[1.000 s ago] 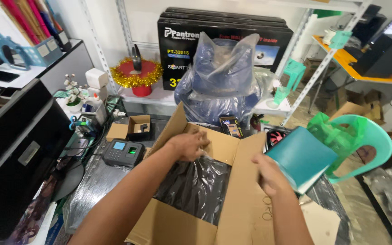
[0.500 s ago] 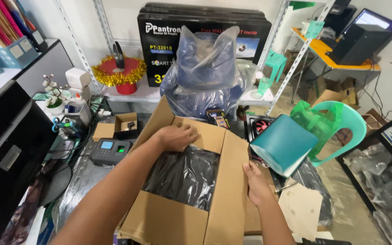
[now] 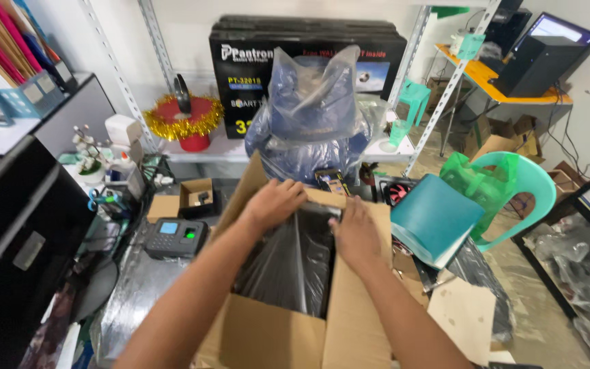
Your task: The person retrieves a cardboard box from a shelf, carries it down a flight of stairs, and places it on a counter. They then use a box cutter to open the box, remove protective foam and plastic wrapping, and take out a black computer tower, placing it on the counter.
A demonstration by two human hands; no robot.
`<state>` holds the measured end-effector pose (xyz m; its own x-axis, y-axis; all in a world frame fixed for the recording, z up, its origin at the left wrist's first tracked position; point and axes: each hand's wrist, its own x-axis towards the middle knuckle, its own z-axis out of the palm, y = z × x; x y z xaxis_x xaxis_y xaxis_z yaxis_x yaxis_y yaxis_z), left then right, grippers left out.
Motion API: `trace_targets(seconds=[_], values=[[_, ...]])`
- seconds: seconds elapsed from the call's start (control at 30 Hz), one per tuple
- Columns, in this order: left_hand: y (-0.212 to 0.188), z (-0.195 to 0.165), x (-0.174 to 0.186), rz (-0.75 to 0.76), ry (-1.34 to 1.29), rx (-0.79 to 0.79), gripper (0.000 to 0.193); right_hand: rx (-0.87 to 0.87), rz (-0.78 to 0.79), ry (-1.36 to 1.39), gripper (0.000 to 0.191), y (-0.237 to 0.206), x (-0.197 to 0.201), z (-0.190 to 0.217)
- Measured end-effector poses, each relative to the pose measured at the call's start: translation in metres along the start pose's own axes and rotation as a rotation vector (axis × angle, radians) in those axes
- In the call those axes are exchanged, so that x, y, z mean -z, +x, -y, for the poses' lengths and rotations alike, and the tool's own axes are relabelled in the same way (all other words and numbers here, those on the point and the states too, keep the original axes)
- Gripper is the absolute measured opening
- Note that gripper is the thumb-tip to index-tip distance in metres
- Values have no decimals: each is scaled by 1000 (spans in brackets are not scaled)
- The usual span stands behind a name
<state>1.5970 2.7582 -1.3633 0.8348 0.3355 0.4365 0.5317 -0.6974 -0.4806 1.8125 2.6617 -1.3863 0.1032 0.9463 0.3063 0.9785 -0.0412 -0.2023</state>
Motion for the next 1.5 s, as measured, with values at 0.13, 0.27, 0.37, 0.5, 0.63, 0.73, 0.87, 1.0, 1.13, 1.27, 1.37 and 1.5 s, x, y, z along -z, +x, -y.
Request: trace_targets(seconds=[0.13,0.27,0.37,0.5,0.63,0.73,0.87,1.0,1.13,1.27,1.37,1.5], values=[[0,-31,12,8,7,395,61,-196,-106,278,45,44,-1,2],[-10,-69,30,52,-311,630,74,-314,-374,323,47,79,-17,11],[-32,-100,45,212,-577,655,73,-65,-761,556,57,95,-36,17],[-75,-128,67,134,-743,669,80,160,-459,-294,59,104,-53,13],[-109,-132,92,124,-881,774,78,-48,164,-39,65,117,-58,10],[-129,-114,116,372,-847,648,82,-131,422,-21,65,124,-61,8],[-128,-92,151,223,-835,465,88,41,203,-66,71,108,-75,-2],[-136,-86,201,221,-821,444,83,68,203,-27,73,72,-85,-14],[-173,-115,250,482,-735,669,60,79,223,-34,73,30,-70,-26],[-197,-164,257,450,-664,1044,52,151,253,-70,72,-14,-41,-25],[-210,-202,243,280,-565,1105,71,209,194,-104,70,-48,-29,-15],[-208,-224,223,-158,-409,1035,96,122,135,1,64,-69,-29,-5]])
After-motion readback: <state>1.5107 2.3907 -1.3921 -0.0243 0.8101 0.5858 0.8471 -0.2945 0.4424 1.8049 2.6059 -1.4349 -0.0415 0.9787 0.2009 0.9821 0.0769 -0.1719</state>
